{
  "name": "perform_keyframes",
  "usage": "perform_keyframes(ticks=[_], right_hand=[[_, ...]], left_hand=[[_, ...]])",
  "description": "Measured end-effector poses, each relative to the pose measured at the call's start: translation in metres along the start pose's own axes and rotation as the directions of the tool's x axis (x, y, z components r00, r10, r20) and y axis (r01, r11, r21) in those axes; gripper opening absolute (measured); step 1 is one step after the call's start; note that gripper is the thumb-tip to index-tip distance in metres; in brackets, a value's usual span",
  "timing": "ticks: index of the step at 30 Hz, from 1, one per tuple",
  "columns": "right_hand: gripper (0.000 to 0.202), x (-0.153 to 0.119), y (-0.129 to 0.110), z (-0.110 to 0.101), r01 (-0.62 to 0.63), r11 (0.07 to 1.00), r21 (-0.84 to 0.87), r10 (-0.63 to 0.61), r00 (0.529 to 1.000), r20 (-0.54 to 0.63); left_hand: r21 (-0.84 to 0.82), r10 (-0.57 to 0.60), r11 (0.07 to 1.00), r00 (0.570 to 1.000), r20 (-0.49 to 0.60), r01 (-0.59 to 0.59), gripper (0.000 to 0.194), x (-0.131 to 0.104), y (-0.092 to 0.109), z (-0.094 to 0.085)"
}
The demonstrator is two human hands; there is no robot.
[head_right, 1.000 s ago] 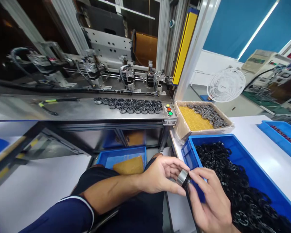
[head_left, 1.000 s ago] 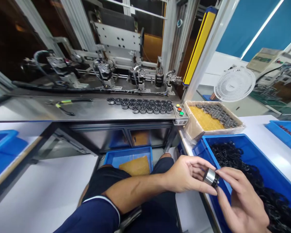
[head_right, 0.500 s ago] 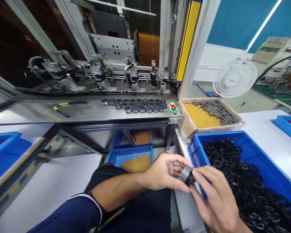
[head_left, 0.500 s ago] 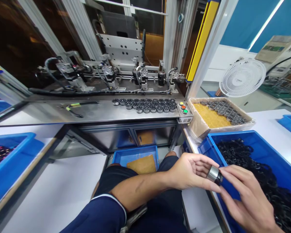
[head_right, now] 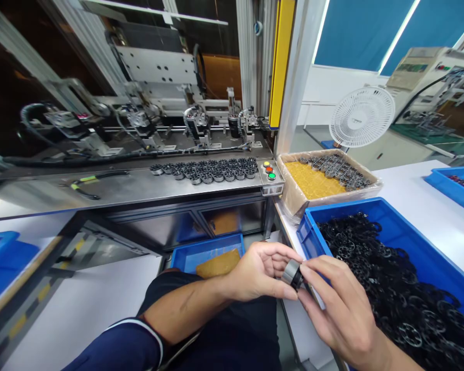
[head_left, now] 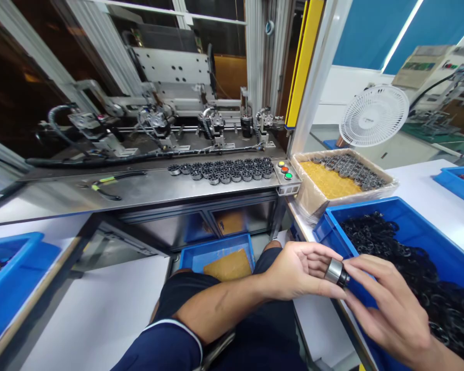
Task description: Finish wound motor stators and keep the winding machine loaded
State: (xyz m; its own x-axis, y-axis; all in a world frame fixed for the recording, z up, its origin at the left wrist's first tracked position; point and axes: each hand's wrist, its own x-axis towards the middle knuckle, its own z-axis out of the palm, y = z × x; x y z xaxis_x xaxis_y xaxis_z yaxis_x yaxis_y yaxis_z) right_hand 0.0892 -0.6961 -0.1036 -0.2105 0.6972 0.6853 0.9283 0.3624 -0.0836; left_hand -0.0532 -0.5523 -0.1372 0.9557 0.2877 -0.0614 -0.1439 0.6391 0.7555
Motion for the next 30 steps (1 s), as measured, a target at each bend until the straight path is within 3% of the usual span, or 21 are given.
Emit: perform_keyframes(ticks=[10, 14, 18, 20, 23, 26, 28, 30], right_hand=[[0.058, 0.000, 0.002, -0.002, 0.032, 0.996, -0.084, -0.031, 0.999, 0.019], [0.049, -0.003, 0.000, 0.000, -0.002, 1.000, -0.014, 0.002, 1.000, 0.010], [0.041, -0.002, 0.002, 0.001, 0.030, 0.999, 0.022, -0.029, 0.998, -0.057], [0.043, 0.000, 0.002, 0.001, -0.047, 0.996, 0.075, 0.054, 0.995, -0.088], [0.059, 0.002, 0.002, 0.003, -0.256, 0.950, 0.179, 0.271, 0.960, -0.070], [0.052, 0.002, 0.022, 0.002, -0.355, 0.916, 0.185, 0.357, 0.934, 0.023], [0.045, -0.005, 0.054, -0.006, -0.421, 0.899, 0.122, 0.418, 0.907, 0.048], [0.039, -0.022, 0.095, -0.021, -0.515, 0.857, -0.004, 0.514, 0.857, -0.036]], left_hand=[[0.050, -0.023, 0.998, 0.999, -0.023, 0.024, 0.076, 0.000, 0.001, -0.003], [0.101, -0.052, 0.993, 0.998, -0.025, 0.054, 0.067, -0.002, -0.002, -0.004], [0.191, 0.071, 0.979, 0.997, 0.026, -0.075, 0.059, -0.005, -0.007, 0.000], [0.278, 0.125, 0.950, 0.988, 0.089, -0.145, 0.051, -0.009, -0.009, 0.002], [0.417, 0.129, 0.887, 0.973, 0.193, -0.200, 0.045, -0.015, -0.009, 0.004], [0.465, 0.090, 0.864, 0.968, 0.235, -0.193, 0.045, -0.013, -0.006, 0.004], [0.441, 0.086, 0.878, 0.966, 0.244, -0.189, 0.045, -0.008, -0.004, 0.002], [0.435, 0.136, 0.875, 0.970, 0.201, -0.213, 0.045, -0.001, -0.003, 0.000]])
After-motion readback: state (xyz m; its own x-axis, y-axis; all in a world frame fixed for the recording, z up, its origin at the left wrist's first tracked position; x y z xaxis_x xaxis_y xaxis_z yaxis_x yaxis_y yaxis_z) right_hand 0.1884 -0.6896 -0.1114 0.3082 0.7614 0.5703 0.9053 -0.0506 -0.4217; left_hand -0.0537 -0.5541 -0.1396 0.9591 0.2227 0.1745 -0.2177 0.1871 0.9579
